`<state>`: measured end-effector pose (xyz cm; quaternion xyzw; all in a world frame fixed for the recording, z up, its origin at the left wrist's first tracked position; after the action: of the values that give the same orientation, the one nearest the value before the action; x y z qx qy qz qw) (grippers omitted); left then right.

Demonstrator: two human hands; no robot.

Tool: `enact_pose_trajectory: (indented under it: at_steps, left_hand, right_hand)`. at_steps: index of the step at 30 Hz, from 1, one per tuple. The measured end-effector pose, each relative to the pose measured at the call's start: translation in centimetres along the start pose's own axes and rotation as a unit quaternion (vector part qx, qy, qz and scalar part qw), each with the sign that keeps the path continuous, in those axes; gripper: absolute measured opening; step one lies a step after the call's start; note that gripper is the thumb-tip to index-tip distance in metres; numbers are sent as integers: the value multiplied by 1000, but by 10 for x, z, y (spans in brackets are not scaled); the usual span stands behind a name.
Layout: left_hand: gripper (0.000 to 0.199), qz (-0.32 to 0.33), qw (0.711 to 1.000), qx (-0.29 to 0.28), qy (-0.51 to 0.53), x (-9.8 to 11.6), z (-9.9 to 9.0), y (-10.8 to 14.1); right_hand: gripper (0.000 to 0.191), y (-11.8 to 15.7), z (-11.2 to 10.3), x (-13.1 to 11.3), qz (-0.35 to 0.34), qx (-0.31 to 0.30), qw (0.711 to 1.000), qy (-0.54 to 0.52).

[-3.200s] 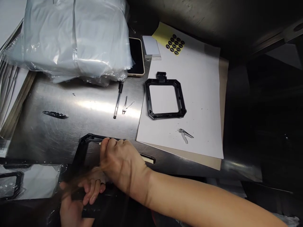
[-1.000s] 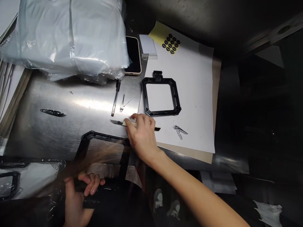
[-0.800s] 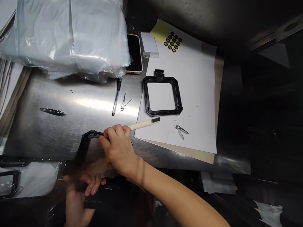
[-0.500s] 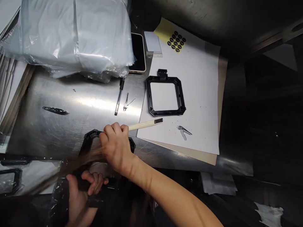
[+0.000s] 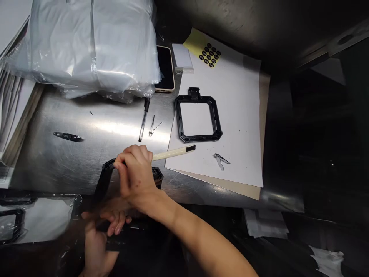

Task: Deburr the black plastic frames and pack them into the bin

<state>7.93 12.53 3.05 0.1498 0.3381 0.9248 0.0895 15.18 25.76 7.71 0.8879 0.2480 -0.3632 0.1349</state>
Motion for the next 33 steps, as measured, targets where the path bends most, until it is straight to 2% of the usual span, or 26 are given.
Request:
enact_pose_trajectory:
  at_steps: [2, 4, 7, 10, 12, 15, 17, 18, 20, 22, 27, 33]
  left_hand:
    - [50, -4, 1000, -3, 1, 1, 0, 1]
    - [49, -9, 1000, -5, 3, 1, -1, 2]
    - [48, -16, 1000, -2, 9, 0, -4, 4]
    - [48, -6, 1000, -1, 12, -2, -6, 3]
    - [49, 3, 1000, -1, 7, -2, -6, 3]
    - [49, -1, 1000, 4, -2, -1, -3, 3]
    - [48, 1, 1000, 5, -8, 0, -1, 3]
    - [48, 4, 1000, 4, -9, 1, -1, 3]
    - [48, 7, 1000, 1, -6, 1, -1, 3]
    - [48, -3, 1000, 6, -2, 1, -2, 3]
    - [48, -16, 1000, 10, -6, 0, -5, 5]
    - [47, -20, 1000, 11, -11, 0, -5, 4]
  right_hand:
    - [14, 4, -21, 9, -13, -16, 999, -32]
    - [13, 12, -40, 28, -17, -51, 996, 66]
    - [19, 24, -53, 61, 13, -128, 955, 266]
    - [20, 28, -53, 76, -20, -169, 916, 363]
    - [20, 26, -51, 71, -27, -153, 906, 395]
    - [23, 24, -52, 50, 6, -150, 916, 372]
    - [24, 24, -51, 33, 9, -204, 918, 341]
    - [26, 25, -51, 26, 3, -242, 910, 338]
    - [35, 27, -49, 15, -12, -313, 879, 358]
    - [43, 26, -47, 9, -21, -351, 852, 388]
    - [52, 17, -43, 4, -25, -371, 832, 411]
    - [49, 14, -41, 0, -8, -379, 827, 415]
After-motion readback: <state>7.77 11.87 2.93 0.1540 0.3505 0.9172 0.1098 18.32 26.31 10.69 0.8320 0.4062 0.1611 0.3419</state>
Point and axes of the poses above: each hand's wrist, its own y-axis away from the middle knuckle, its own z-axis out of the palm, x = y × z, the point moved 2 cm from there along -y, towards the middle knuckle, and after that the axes turned 14 degrees about -x, right-handed, at the moved point
